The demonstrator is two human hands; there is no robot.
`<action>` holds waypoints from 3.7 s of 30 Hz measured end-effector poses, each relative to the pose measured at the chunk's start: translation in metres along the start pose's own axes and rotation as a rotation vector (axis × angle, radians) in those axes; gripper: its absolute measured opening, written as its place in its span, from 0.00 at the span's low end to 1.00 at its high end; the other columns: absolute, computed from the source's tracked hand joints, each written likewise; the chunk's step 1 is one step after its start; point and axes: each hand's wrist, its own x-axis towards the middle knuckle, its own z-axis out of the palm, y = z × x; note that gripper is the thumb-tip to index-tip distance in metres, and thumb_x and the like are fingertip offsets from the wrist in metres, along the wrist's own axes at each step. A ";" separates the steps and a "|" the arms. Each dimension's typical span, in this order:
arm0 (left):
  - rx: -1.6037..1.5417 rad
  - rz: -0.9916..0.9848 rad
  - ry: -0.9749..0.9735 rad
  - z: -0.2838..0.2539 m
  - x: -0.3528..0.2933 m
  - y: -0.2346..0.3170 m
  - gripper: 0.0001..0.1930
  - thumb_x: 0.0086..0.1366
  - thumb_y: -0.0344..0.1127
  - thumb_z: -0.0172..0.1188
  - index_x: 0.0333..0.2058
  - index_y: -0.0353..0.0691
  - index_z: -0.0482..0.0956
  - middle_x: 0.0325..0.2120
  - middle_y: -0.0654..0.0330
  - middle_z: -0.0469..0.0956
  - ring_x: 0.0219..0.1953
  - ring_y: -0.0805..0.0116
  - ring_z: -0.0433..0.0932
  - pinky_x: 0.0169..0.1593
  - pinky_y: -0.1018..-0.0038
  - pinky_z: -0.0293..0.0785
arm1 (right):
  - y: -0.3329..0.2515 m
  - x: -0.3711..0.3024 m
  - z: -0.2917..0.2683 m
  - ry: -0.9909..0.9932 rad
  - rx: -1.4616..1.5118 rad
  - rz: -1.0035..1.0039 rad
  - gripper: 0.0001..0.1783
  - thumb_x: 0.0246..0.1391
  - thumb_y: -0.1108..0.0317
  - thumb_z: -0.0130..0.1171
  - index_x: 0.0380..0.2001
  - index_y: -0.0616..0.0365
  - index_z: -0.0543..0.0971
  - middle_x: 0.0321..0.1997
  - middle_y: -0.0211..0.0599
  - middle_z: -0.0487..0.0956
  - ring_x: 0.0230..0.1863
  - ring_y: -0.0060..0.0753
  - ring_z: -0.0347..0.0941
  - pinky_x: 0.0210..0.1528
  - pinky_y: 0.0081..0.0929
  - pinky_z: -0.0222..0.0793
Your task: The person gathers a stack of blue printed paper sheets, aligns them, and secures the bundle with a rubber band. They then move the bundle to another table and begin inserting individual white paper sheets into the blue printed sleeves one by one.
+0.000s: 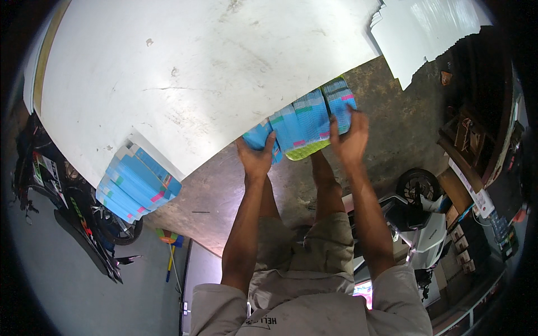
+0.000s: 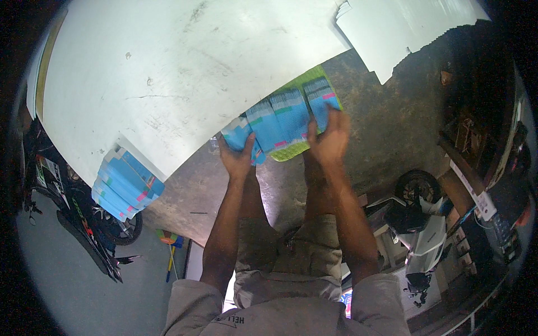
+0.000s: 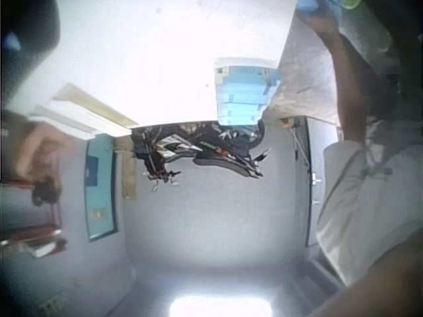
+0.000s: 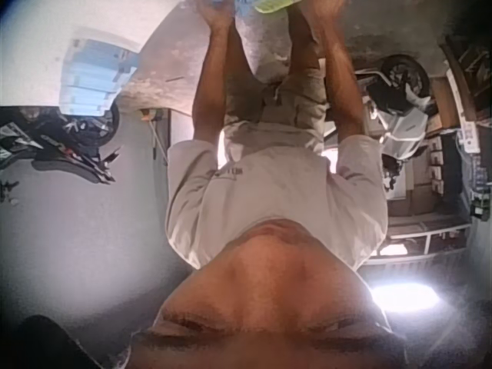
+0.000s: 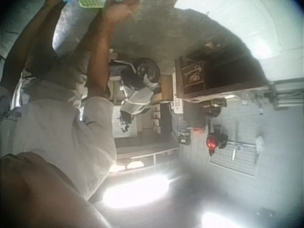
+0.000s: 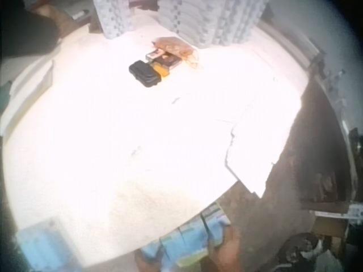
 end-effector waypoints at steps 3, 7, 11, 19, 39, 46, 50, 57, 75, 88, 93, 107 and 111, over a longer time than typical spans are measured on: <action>0.068 0.041 -0.040 -0.003 -0.004 0.001 0.42 0.53 0.35 0.81 0.62 0.24 0.67 0.55 0.38 0.76 0.58 0.44 0.76 0.63 0.54 0.71 | 0.021 0.018 -0.009 0.011 -0.031 0.222 0.39 0.58 0.54 0.71 0.65 0.67 0.71 0.63 0.59 0.76 0.68 0.64 0.69 0.68 0.53 0.66; 0.146 0.064 -0.052 -0.004 -0.007 0.015 0.38 0.54 0.42 0.81 0.57 0.28 0.73 0.49 0.44 0.80 0.53 0.50 0.80 0.58 0.57 0.76 | 0.066 0.025 -0.001 -0.155 0.234 0.096 0.47 0.56 0.43 0.72 0.67 0.64 0.68 0.60 0.64 0.76 0.60 0.66 0.75 0.61 0.56 0.73; 0.318 -0.002 0.098 0.009 -0.011 0.028 0.41 0.49 0.46 0.84 0.55 0.27 0.73 0.49 0.42 0.80 0.51 0.47 0.81 0.56 0.55 0.76 | 0.080 0.030 0.000 -0.227 0.337 0.100 0.49 0.55 0.42 0.72 0.69 0.63 0.66 0.61 0.65 0.75 0.62 0.66 0.75 0.61 0.56 0.73; 0.067 0.039 0.050 0.005 -0.006 0.002 0.43 0.49 0.45 0.85 0.56 0.27 0.72 0.49 0.44 0.80 0.51 0.51 0.81 0.55 0.58 0.78 | 0.064 0.020 -0.004 -0.211 0.144 -0.033 0.54 0.54 0.44 0.74 0.72 0.61 0.59 0.64 0.65 0.72 0.63 0.65 0.74 0.61 0.56 0.73; 0.095 0.021 -0.069 0.001 -0.003 0.011 0.42 0.52 0.44 0.84 0.59 0.31 0.71 0.49 0.47 0.82 0.52 0.57 0.82 0.55 0.61 0.80 | 0.126 0.052 0.001 -0.423 0.781 0.333 0.26 0.68 0.55 0.56 0.59 0.62 0.79 0.51 0.38 0.84 0.52 0.34 0.78 0.60 0.35 0.70; -0.036 -0.070 -0.061 0.011 -0.009 0.020 0.42 0.54 0.41 0.83 0.62 0.31 0.69 0.49 0.46 0.81 0.53 0.57 0.81 0.55 0.60 0.79 | 0.092 0.038 -0.004 -0.275 0.594 0.187 0.30 0.65 0.56 0.67 0.62 0.65 0.76 0.55 0.44 0.82 0.52 0.39 0.79 0.55 0.40 0.76; -0.094 -0.105 -0.082 0.018 -0.009 0.031 0.40 0.55 0.38 0.82 0.61 0.29 0.71 0.48 0.47 0.81 0.53 0.57 0.80 0.56 0.62 0.78 | 0.070 0.045 -0.010 -0.254 0.417 0.130 0.35 0.58 0.54 0.73 0.62 0.65 0.76 0.55 0.48 0.82 0.53 0.41 0.80 0.55 0.40 0.78; -0.116 -0.096 -0.177 0.011 -0.001 0.022 0.31 0.58 0.32 0.79 0.57 0.30 0.75 0.51 0.51 0.82 0.54 0.61 0.80 0.59 0.64 0.76 | 0.067 0.037 0.000 -0.400 0.659 0.183 0.34 0.55 0.53 0.75 0.57 0.67 0.78 0.51 0.52 0.84 0.50 0.42 0.83 0.54 0.40 0.79; 0.063 0.023 -0.455 0.066 -0.202 0.241 0.33 0.54 0.39 0.83 0.53 0.27 0.79 0.44 0.49 0.86 0.45 0.61 0.86 0.52 0.64 0.82 | 0.182 -0.127 -0.262 -0.167 0.733 0.268 0.36 0.46 0.48 0.82 0.51 0.62 0.84 0.47 0.45 0.87 0.49 0.36 0.84 0.55 0.39 0.78; 0.158 0.436 -0.471 0.204 -0.222 0.402 0.36 0.48 0.55 0.83 0.47 0.32 0.83 0.39 0.46 0.87 0.40 0.53 0.88 0.47 0.63 0.82 | 0.253 -0.080 -0.436 0.156 0.595 0.358 0.44 0.39 0.39 0.82 0.49 0.65 0.84 0.48 0.52 0.86 0.49 0.46 0.84 0.54 0.43 0.78; 0.089 0.410 -0.347 0.271 -0.176 0.430 0.38 0.47 0.56 0.83 0.47 0.29 0.82 0.39 0.45 0.87 0.40 0.55 0.88 0.47 0.62 0.82 | 0.266 0.028 -0.483 0.221 0.507 0.211 0.45 0.36 0.39 0.83 0.49 0.66 0.84 0.46 0.53 0.86 0.48 0.48 0.85 0.53 0.42 0.78; -0.050 0.255 -0.087 0.492 0.023 0.645 0.42 0.49 0.53 0.84 0.51 0.27 0.76 0.43 0.46 0.85 0.43 0.57 0.86 0.49 0.65 0.82 | 0.289 0.473 -0.648 0.097 0.457 -0.107 0.43 0.32 0.41 0.85 0.46 0.64 0.84 0.44 0.50 0.87 0.44 0.45 0.86 0.50 0.40 0.80; 0.027 0.189 0.036 0.584 0.101 0.707 0.45 0.46 0.60 0.83 0.50 0.28 0.77 0.41 0.44 0.86 0.44 0.54 0.86 0.50 0.62 0.81 | 0.311 0.627 -0.663 0.023 0.353 -0.139 0.45 0.32 0.40 0.84 0.46 0.64 0.84 0.43 0.48 0.87 0.43 0.43 0.86 0.49 0.37 0.81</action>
